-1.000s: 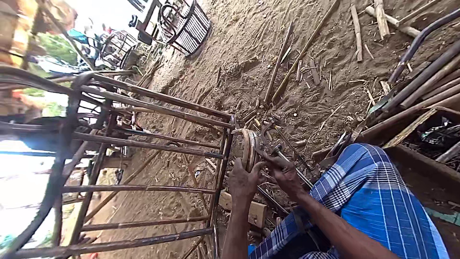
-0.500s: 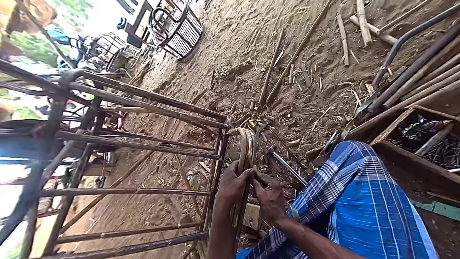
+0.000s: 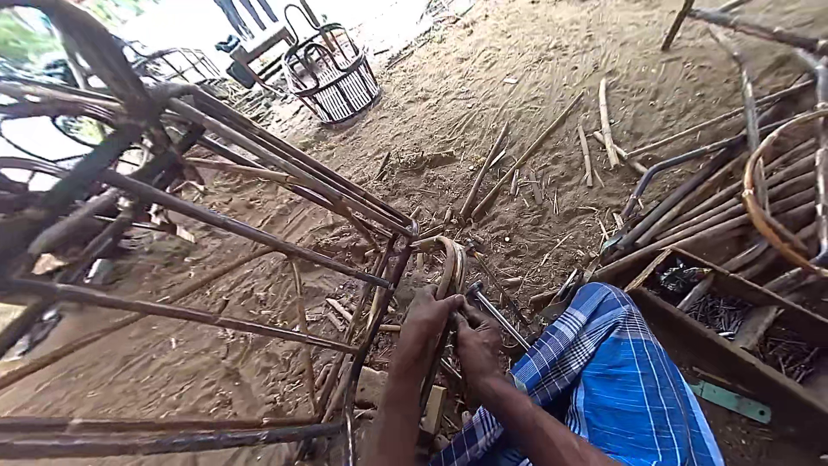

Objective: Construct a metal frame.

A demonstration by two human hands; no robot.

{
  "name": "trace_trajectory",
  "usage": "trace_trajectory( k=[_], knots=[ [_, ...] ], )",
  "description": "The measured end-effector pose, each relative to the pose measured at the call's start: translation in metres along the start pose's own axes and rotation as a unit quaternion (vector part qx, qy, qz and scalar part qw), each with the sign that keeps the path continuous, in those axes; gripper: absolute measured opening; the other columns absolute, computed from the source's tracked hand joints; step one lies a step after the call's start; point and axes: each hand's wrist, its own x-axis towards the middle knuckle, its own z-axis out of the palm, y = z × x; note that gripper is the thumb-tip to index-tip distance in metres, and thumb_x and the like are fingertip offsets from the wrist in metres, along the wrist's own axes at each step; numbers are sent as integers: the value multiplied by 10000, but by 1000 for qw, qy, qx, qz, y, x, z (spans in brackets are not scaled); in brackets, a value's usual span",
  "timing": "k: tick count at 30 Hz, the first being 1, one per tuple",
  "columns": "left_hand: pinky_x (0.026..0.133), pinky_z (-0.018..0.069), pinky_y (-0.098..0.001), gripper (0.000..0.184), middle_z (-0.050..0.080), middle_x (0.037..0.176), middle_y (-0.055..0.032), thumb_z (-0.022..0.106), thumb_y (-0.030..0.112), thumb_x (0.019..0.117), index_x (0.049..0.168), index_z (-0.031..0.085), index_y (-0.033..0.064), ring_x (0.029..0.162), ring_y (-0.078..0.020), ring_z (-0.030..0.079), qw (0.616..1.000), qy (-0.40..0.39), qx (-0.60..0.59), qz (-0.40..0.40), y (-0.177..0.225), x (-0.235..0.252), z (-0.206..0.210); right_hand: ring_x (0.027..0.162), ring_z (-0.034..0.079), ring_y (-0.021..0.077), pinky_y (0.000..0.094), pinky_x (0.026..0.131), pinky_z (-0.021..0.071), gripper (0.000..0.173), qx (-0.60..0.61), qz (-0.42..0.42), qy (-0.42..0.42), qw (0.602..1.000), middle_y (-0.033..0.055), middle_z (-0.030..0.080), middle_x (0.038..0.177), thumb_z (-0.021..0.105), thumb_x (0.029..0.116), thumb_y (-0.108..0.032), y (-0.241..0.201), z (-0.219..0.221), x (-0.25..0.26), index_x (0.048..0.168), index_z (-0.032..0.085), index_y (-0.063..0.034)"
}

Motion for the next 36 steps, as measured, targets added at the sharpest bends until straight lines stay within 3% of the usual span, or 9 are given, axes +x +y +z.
trace_trajectory(
  k=[4,8,11,13,16,20,27,30,36],
  knots=[
    [816,570,-519,377,713,992,-157,762,274,936,1211,655,41,890,-286,691,1000,-9,-28,-11,-9,22,2,544,539,165,371,506,477,209,35,12,-4,999,77,671,782,652,1020,-286,-6,5,-4,1129,763,-147],
    [819,561,-506,425,700,1002,-160,791,319,909,1196,649,40,902,-284,678,998,-11,-53,-30,-6,28,1,629,653,180,392,568,560,204,74,24,14,997,94,735,878,672,1007,-234,-11,11,5,1151,761,-120],
    [774,567,-471,414,695,964,-156,815,259,875,1172,640,29,862,-270,674,992,-5,-119,-34,-6,26,2,559,588,157,354,500,496,200,60,19,58,996,93,715,839,683,996,-189,-11,19,9,1157,764,-104],
    [790,566,-472,419,704,981,-150,808,277,881,1185,650,35,884,-266,679,992,-6,-125,-36,-4,25,5,588,595,164,362,523,501,233,48,26,67,996,97,712,865,681,993,-198,-14,20,9,1199,751,-113],
    [815,554,-494,446,696,1006,-155,787,357,891,1177,655,41,927,-281,673,996,2,-78,-51,-1,23,7,667,654,181,380,592,552,266,55,27,93,994,124,740,949,683,984,-136,-14,26,14,1238,738,-79],
    [932,525,-614,666,685,1147,-218,775,532,858,1259,629,20,1089,-375,662,997,24,29,-74,4,22,9,620,594,177,380,547,497,255,18,37,76,996,111,697,887,676,992,-204,-20,18,10,1225,729,-113],
    [942,525,-609,700,691,1140,-221,769,593,833,1198,667,4,1097,-381,661,995,44,41,-76,2,22,10,558,590,179,362,487,484,193,25,38,88,995,118,702,819,674,977,-128,-23,22,16,1143,763,-84],
    [959,516,-623,747,683,1167,-234,754,624,832,1226,650,-2,1123,-393,655,995,54,47,-72,0,20,11,620,625,204,420,547,504,143,-26,14,107,994,111,713,830,693,958,-140,-21,25,18,1055,793,-113],
    [960,518,-627,774,682,1186,-242,742,651,823,1223,655,-6,1145,-401,652,992,64,74,-79,4,18,14,733,665,240,480,645,530,157,-70,4,100,993,122,728,896,683,951,-138,-17,20,21,1062,793,-119]
  ],
)
